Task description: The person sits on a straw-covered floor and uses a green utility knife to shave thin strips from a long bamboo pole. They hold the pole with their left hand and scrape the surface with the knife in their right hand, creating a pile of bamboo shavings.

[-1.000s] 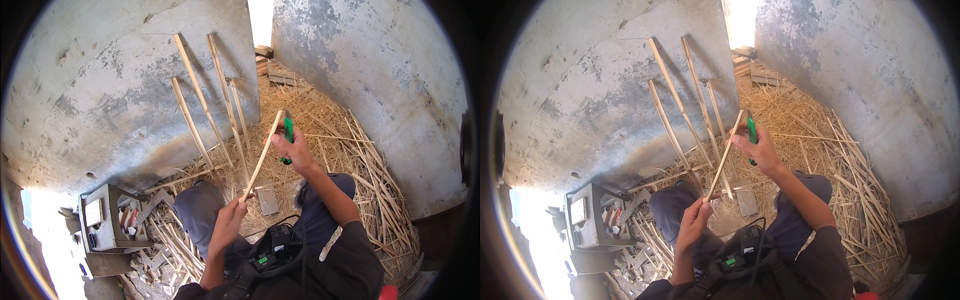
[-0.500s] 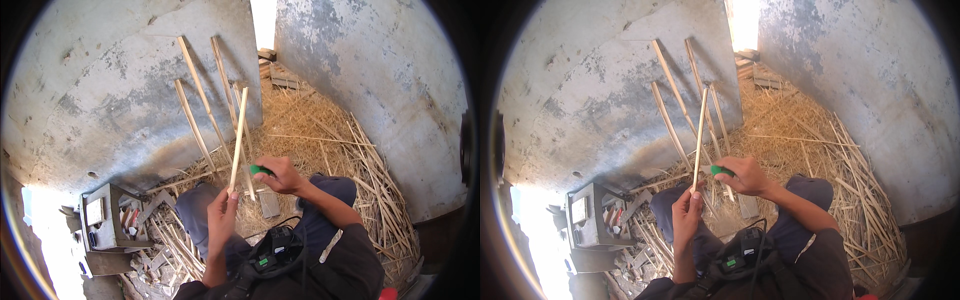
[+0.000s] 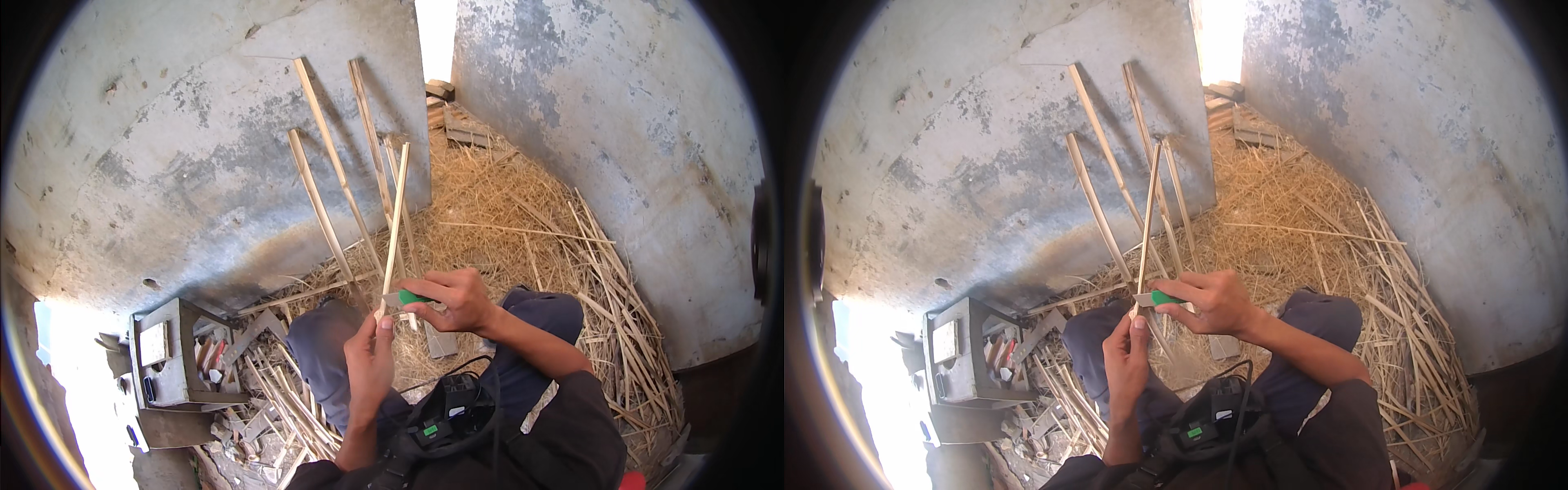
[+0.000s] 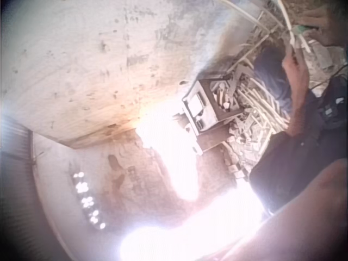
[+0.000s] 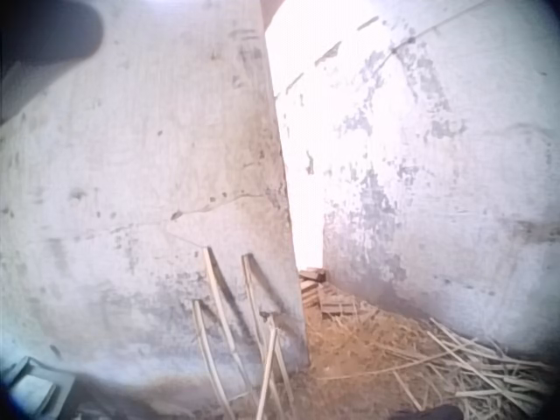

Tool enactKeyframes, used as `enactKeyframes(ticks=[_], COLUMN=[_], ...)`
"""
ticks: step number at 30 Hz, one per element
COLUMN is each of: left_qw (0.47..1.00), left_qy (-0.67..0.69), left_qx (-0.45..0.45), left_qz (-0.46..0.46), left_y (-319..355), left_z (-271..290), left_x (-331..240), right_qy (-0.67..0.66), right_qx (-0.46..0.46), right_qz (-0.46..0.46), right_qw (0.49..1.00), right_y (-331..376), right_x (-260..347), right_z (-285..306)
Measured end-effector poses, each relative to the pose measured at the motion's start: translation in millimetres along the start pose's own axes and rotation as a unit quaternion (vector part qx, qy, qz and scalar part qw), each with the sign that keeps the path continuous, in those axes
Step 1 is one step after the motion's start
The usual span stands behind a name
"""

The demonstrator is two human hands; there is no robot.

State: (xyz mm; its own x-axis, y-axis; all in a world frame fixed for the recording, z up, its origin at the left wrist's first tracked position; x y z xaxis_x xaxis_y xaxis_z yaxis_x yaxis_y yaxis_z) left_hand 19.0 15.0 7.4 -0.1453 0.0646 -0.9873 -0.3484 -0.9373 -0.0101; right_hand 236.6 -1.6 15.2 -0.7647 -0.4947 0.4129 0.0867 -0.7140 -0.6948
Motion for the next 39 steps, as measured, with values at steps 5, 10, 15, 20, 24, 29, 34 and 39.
enactKeyframes(ticks=[5,10,15,20,24,29,34,39], left_qw=[0.999,0.995,0.995,0.994,0.993,0.994,0.994,0.993], left_qy=[-0.037,-0.067,-0.074,-0.081,-0.09,-0.075,-0.065,-0.104], left_qx=[-0.012,-0.042,-0.042,-0.047,-0.045,-0.049,-0.052,-0.032], left_qz=[-0.019,-0.055,-0.061,-0.062,-0.056,-0.058,-0.065,-0.039], left_y=[1.7,-0.6,0.6,1.3,3.7,6.1,6.4,27.1], left_z=[-3.0,-4.4,-2.7,-0.7,1.9,3.7,4.6,11.5], left_x=[4.7,1.8,-1.4,4.0,4.1,8.7,10.9,7.6], right_qy=[0.049,0.063,0.073,0.09,0.093,0.09,0.096,0.076], right_qx=[-0.008,-0.014,-0.02,-0.016,-0.017,-0.013,0.002,-0.136], right_qz=[0.013,0.007,0.012,0.012,0.022,0.023,0.025,-0.128], right_qw=[0.999,0.998,0.997,0.996,0.995,0.996,0.995,0.98], right_y=[-0.8,-1.2,-1.2,-2.6,-3.2,-2.9,-3.4,-16.6], right_x=[2.1,4.2,3.5,3.8,5.5,4.7,4.8,-46.1], right_z=[0.8,-0.3,-1.5,0.0,-0.9,-4.4,-2.3,14.3])
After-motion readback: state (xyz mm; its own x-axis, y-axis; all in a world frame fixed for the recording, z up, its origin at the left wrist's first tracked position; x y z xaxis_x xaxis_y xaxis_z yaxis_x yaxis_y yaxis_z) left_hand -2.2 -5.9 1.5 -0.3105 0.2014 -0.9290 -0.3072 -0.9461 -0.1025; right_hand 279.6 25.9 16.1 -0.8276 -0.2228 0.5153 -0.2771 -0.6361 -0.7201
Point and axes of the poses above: each hand's wrist, its own y-axis away from the middle knuckle, its own z-axis out of the back of the hand, x = y × z, the point moved 1 cm from there along -y, towards the middle knuckle, and after that the axes turned 1 degree about -x, right-handed, at the moved point
